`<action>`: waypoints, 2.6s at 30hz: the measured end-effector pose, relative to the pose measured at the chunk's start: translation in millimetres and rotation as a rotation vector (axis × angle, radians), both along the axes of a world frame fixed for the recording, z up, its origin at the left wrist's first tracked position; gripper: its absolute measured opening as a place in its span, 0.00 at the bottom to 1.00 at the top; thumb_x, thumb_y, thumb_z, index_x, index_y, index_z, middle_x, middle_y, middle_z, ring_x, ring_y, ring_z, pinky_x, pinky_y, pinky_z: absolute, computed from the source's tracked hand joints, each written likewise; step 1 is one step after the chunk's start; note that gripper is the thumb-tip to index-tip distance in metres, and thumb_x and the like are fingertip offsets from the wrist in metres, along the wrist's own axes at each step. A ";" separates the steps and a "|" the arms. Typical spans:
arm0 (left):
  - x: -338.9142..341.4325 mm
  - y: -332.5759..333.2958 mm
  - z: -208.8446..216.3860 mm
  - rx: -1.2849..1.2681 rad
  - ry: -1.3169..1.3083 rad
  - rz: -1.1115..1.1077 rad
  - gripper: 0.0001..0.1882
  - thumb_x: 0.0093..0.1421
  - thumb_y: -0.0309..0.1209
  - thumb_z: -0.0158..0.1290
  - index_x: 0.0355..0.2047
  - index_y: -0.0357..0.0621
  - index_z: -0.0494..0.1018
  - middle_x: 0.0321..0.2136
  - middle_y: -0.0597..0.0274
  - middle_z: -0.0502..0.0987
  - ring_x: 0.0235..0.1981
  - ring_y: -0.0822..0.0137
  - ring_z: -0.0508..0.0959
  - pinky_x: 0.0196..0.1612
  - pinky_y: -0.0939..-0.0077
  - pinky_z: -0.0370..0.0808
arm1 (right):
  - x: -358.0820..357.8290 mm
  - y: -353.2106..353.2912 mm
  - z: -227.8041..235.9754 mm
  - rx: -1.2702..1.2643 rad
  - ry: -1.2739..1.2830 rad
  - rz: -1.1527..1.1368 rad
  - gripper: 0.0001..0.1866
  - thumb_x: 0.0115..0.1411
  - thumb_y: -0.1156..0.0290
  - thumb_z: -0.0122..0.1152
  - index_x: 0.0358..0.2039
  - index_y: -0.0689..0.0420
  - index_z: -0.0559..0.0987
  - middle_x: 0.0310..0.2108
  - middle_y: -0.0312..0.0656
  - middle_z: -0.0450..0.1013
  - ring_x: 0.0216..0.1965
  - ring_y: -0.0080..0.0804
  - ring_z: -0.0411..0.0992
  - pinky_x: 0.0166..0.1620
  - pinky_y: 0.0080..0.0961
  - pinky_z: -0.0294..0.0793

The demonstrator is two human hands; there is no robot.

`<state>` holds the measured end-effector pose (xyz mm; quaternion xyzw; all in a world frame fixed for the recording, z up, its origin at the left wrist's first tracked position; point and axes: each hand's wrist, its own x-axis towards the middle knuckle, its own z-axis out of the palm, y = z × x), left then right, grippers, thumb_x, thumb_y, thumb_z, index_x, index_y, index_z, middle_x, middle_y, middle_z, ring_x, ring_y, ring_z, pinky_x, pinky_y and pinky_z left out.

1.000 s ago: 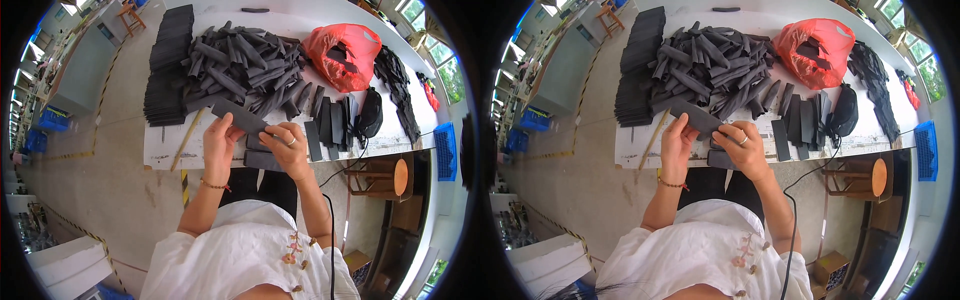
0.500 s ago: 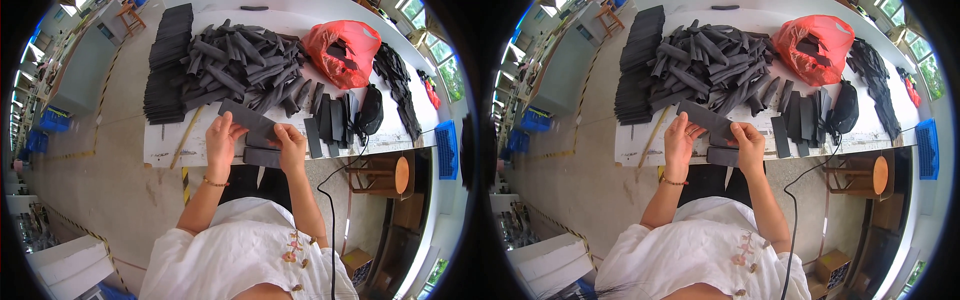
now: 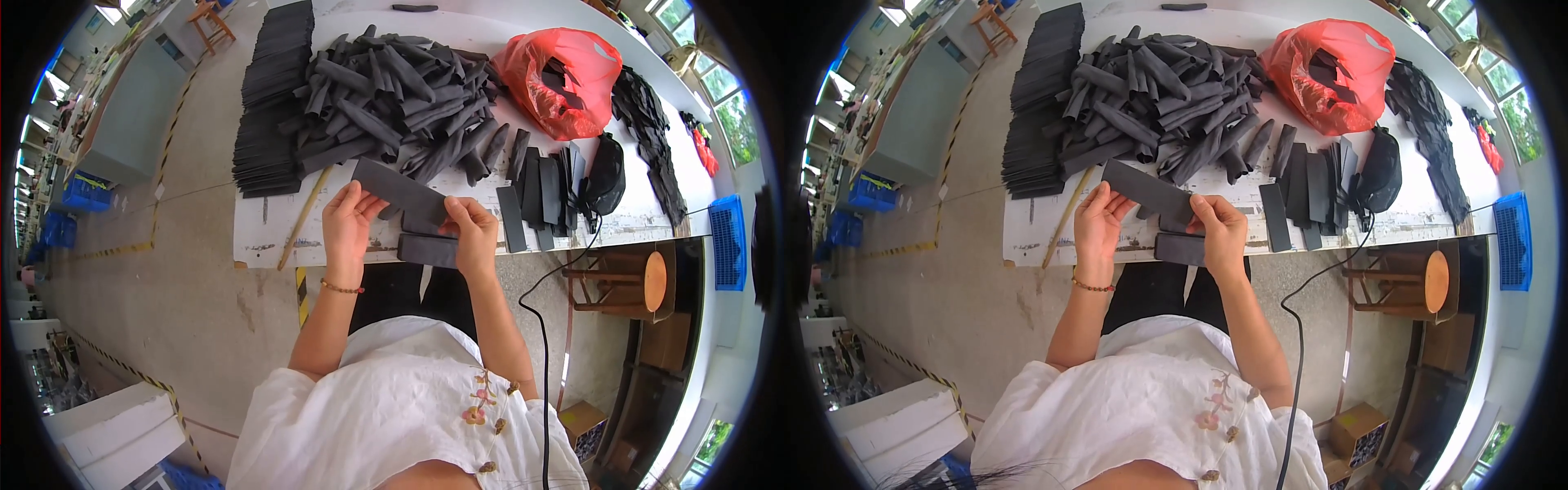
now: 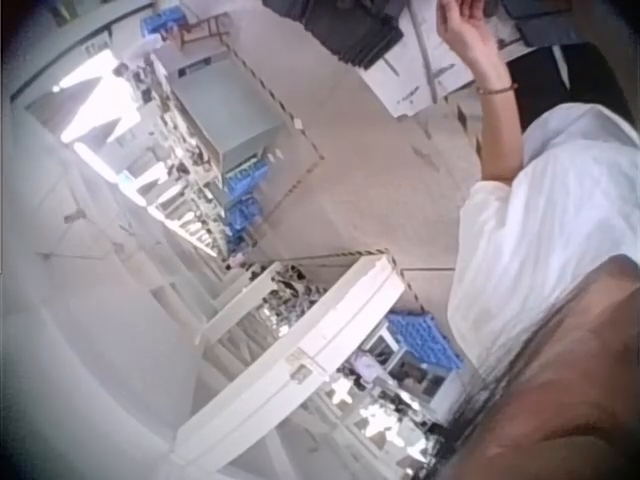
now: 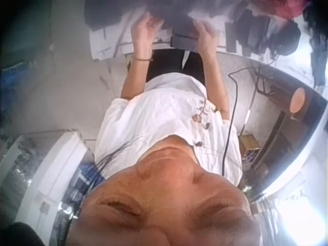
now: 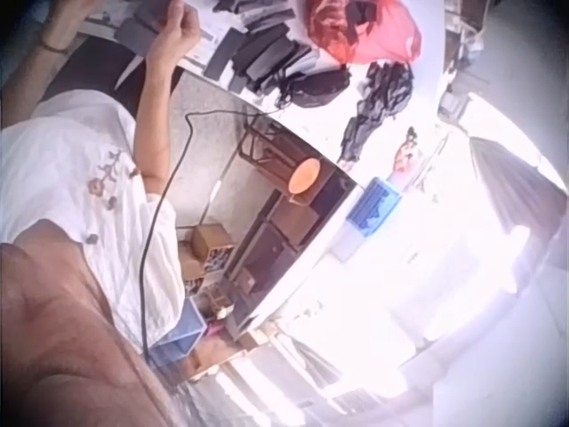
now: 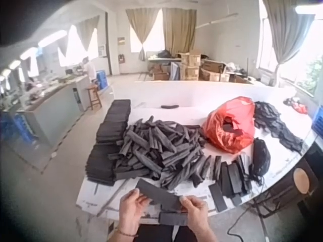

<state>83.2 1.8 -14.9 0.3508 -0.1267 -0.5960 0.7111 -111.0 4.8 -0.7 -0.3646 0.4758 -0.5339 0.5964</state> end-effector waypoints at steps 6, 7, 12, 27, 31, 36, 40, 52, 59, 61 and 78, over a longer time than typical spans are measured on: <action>0.0 3.7 -6.7 -0.011 -0.037 0.003 0.10 0.65 0.30 0.49 0.37 0.32 0.73 0.34 0.49 0.78 0.37 0.58 0.80 0.44 0.61 0.79 | -1.8 0.4 20.9 0.179 -0.234 0.067 0.15 0.64 0.64 0.57 0.42 0.64 0.77 0.30 0.38 0.74 0.29 0.28 0.75 0.30 0.23 0.75; 0.0 3.9 -7.5 -0.013 -0.059 0.001 0.12 0.67 0.31 0.48 0.37 0.31 0.73 0.35 0.48 0.78 0.37 0.58 0.80 0.45 0.60 0.79 | -0.9 1.3 17.5 0.181 -0.233 0.066 0.15 0.64 0.64 0.57 0.42 0.64 0.77 0.30 0.38 0.74 0.29 0.28 0.75 0.30 0.23 0.75; -1.7 6.0 1.8 -0.062 0.053 -0.084 0.21 0.67 0.41 0.47 0.40 0.29 0.72 0.36 0.47 0.77 0.38 0.57 0.79 0.45 0.59 0.79 | -2.6 1.6 -5.4 0.052 -0.037 0.042 0.14 0.63 0.67 0.60 0.42 0.66 0.76 0.29 0.38 0.74 0.26 0.24 0.74 0.31 0.20 0.76; -3.6 12.9 -17.4 0.166 -0.447 -0.265 0.12 0.61 0.33 0.56 0.35 0.34 0.76 0.25 0.59 0.78 0.25 0.68 0.79 0.28 0.80 0.76 | -49.4 5.2 -24.6 0.040 0.163 -0.047 0.11 0.60 0.72 0.61 0.39 0.67 0.78 0.27 0.37 0.75 0.21 0.21 0.71 0.26 0.17 0.71; -2.3 5.6 -41.8 0.167 -0.818 -0.238 0.09 0.59 0.32 0.57 0.34 0.38 0.78 0.25 0.63 0.79 0.24 0.74 0.76 0.26 0.82 0.69 | -84.8 4.0 -43.0 0.119 0.267 0.009 0.11 0.60 0.71 0.62 0.38 0.66 0.80 0.24 0.36 0.74 0.19 0.19 0.69 0.24 0.17 0.69; -6.6 -29.8 -65.0 0.004 -1.223 -0.013 0.08 0.56 0.30 0.58 0.33 0.39 0.77 0.26 0.61 0.79 0.26 0.68 0.77 0.33 0.73 0.73 | -83.2 3.9 -55.8 0.033 0.691 -0.019 0.12 0.60 0.68 0.61 0.38 0.65 0.80 0.24 0.39 0.75 0.22 0.26 0.72 0.26 0.23 0.71; -9.4 -53.1 -68.1 0.002 -1.440 -0.002 0.08 0.54 0.31 0.59 0.31 0.40 0.77 0.26 0.58 0.78 0.28 0.62 0.78 0.34 0.70 0.74 | -98.9 -1.9 -55.2 -0.080 1.196 -0.342 0.11 0.58 0.66 0.61 0.36 0.60 0.79 0.31 0.45 0.74 0.32 0.45 0.73 0.35 0.34 0.72; 9.3 -48.2 -50.2 0.125 -1.770 -0.241 0.06 0.53 0.34 0.59 0.32 0.51 0.79 0.18 0.59 0.77 0.23 0.55 0.77 0.27 0.63 0.72 | -112.3 -15.3 -88.4 0.048 1.803 -0.307 0.19 0.53 0.58 0.65 0.41 0.57 0.77 0.43 0.42 0.71 0.46 0.42 0.68 0.44 0.38 0.68; 36.4 -13.6 -52.8 0.132 -1.256 -0.059 0.11 0.63 0.33 0.53 0.38 0.37 0.75 0.27 0.58 0.78 0.24 0.66 0.80 0.26 0.76 0.75 | -113.6 -17.7 -86.0 -0.110 1.710 -0.300 0.16 0.52 0.64 0.67 0.39 0.56 0.77 0.42 0.43 0.70 0.45 0.44 0.68 0.45 0.40 0.67; 38.9 -11.7 -60.9 0.148 -1.064 -0.023 0.12 0.62 0.33 0.55 0.37 0.35 0.74 0.28 0.58 0.77 0.24 0.66 0.81 0.25 0.78 0.76 | -116.0 -21.9 -80.8 -0.239 1.448 -0.352 0.11 0.50 0.70 0.67 0.33 0.56 0.76 0.37 0.44 0.72 0.41 0.47 0.69 0.42 0.40 0.68; 52.2 -36.3 -113.4 0.414 -1.455 0.170 0.25 0.52 0.53 0.59 0.23 0.39 0.77 0.17 0.55 0.77 0.18 0.59 0.77 0.26 0.67 0.72 | -128.9 -18.5 -56.6 -0.220 1.264 -0.371 0.01 0.59 0.73 0.57 0.32 0.55 0.75 0.28 0.46 0.75 0.32 0.50 0.74 0.33 0.37 0.71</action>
